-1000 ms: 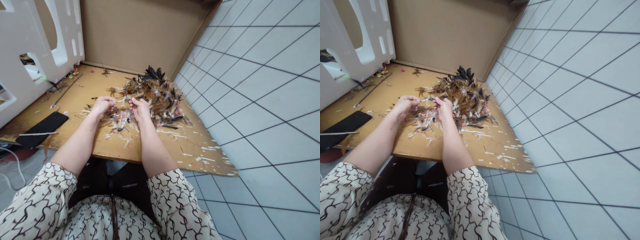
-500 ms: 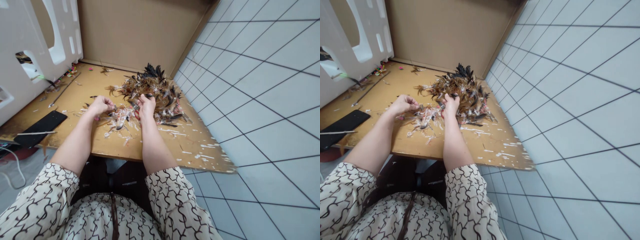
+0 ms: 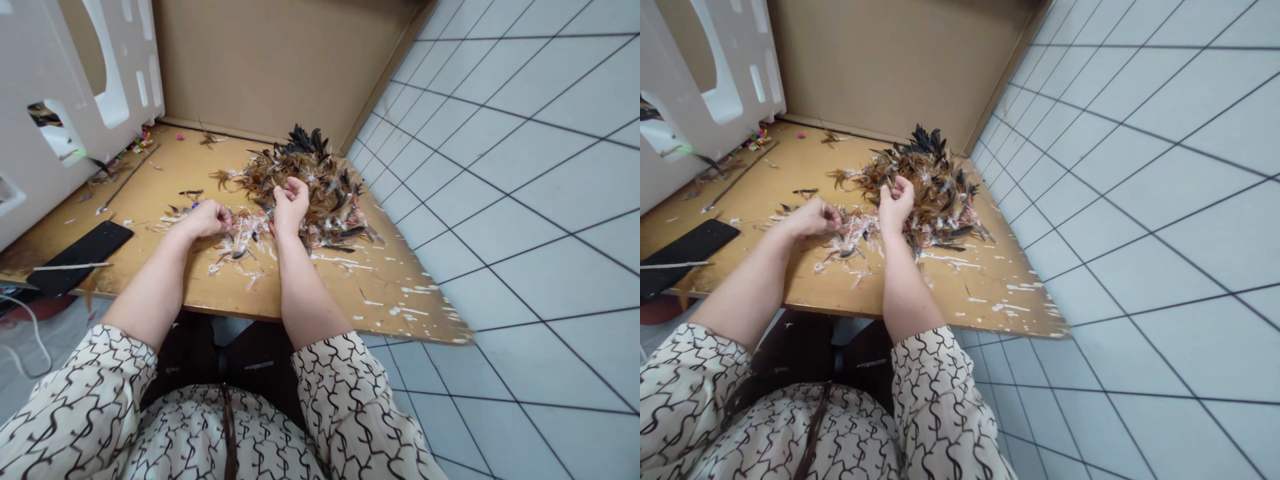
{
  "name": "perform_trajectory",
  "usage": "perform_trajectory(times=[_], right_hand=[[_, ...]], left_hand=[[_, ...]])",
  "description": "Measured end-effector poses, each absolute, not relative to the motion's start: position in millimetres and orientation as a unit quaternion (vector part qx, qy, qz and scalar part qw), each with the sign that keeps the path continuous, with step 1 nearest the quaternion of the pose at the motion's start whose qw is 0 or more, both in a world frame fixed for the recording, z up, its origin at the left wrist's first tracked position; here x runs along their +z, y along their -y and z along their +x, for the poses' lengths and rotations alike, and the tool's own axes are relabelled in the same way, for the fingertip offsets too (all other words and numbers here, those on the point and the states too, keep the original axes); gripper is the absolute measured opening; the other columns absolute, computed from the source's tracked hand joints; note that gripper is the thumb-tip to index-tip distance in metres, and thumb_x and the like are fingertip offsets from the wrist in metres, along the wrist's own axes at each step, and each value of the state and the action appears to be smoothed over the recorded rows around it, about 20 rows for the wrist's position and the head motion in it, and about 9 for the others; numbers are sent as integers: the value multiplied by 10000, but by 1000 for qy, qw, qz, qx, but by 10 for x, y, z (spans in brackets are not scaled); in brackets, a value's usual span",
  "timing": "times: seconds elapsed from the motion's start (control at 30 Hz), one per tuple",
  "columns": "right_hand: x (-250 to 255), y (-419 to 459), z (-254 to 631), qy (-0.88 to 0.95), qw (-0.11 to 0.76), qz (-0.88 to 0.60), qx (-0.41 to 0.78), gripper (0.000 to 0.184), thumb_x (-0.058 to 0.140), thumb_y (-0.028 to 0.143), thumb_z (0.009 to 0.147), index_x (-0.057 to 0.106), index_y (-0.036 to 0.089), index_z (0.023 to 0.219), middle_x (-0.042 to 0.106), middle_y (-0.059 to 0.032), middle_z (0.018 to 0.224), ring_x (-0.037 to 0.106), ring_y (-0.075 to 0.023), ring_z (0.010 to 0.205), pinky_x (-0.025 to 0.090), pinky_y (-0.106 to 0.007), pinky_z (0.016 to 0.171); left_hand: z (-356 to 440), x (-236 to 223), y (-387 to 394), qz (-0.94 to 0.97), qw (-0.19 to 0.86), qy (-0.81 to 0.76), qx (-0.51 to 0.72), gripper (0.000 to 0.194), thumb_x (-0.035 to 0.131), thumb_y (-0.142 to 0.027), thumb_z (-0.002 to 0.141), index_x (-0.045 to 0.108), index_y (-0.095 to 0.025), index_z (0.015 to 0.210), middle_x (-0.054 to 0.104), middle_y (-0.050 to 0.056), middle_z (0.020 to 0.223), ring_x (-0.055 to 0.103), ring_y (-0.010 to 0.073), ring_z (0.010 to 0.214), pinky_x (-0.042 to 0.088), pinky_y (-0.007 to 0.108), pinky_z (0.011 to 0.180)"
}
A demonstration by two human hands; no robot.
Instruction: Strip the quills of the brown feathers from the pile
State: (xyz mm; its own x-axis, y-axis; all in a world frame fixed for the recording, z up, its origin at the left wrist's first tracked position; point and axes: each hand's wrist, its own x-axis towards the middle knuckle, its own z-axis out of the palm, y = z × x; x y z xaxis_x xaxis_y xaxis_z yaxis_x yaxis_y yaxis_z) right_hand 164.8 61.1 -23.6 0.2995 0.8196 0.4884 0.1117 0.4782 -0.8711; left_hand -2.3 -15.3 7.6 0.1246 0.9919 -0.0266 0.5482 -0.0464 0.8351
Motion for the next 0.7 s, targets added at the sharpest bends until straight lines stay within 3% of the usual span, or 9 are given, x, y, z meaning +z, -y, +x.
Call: perform_trajectory(times=[0.2, 0.4, 0.7], right_hand=[[-56, -304, 1479, 587, 593, -396, 382, 37, 576, 185, 627, 580, 188, 664, 579, 21, 676, 497, -95, 646, 443, -234, 676], [-60, -186, 1374, 637, 496, -371, 459, 55, 625, 166, 578, 603, 173, 628, 567, 54, 580, 485, -79, 576, 423, -229, 633], [-78, -124, 1349, 662, 427, -360, 500, 114, 687, 200, 559, 604, 148, 617, 570, 54, 526, 472, -62, 508, 368, -197, 537]], left_hand=[[4, 149, 170, 538, 411, -598, 430, 146, 602, -48, 545, 527, -160, 490, 462, -51, 366, 365, 64, 348, 276, 195, 406], [-3, 120, 113, 509, 424, -570, 486, 144, 609, -62, 563, 515, -155, 505, 461, -45, 379, 374, 62, 367, 298, 193, 425], [37, 147, 134, 486, 460, -533, 518, 163, 706, -132, 521, 543, -141, 531, 479, -58, 418, 392, 41, 376, 326, 194, 449]])
